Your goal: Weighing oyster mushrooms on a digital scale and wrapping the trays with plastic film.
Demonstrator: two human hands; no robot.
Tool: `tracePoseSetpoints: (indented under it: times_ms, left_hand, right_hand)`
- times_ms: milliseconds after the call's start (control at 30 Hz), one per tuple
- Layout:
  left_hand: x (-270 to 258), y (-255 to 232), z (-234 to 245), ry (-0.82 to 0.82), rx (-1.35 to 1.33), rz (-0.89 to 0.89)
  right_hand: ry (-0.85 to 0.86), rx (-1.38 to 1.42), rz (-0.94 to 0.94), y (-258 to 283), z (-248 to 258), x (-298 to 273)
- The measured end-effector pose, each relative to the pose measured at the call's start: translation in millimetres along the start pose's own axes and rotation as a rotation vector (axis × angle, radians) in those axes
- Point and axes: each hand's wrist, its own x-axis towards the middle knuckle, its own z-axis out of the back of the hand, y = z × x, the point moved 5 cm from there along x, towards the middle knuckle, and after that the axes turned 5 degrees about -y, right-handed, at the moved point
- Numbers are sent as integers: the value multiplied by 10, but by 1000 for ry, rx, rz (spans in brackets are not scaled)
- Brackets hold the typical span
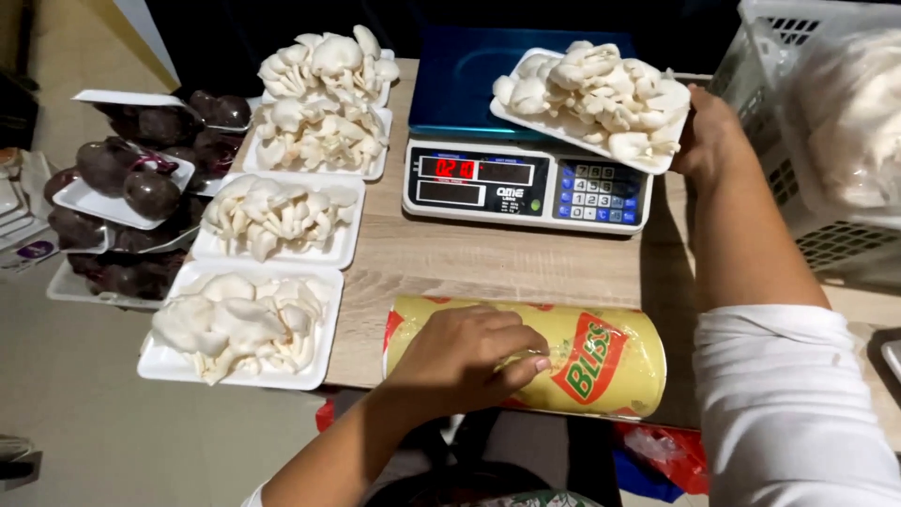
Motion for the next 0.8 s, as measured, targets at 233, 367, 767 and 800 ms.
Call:
tracePoseSetpoints:
  times_ms: [233, 367, 767, 800]
  left_hand:
    - [24, 38, -42, 5, -2, -6]
    - [27, 57, -60, -94, 63, -69]
    - [-69, -39, -57, -310, 337, -287]
    - [-90, -79, -40, -336, 367, -305]
  right_hand:
    - [-126, -40, 102, 56, 341, 182]
    - [-188, 102, 132, 86, 488, 184]
    - [-86, -160, 214, -353, 252, -736]
    - [-78, -198, 195, -456, 233, -856]
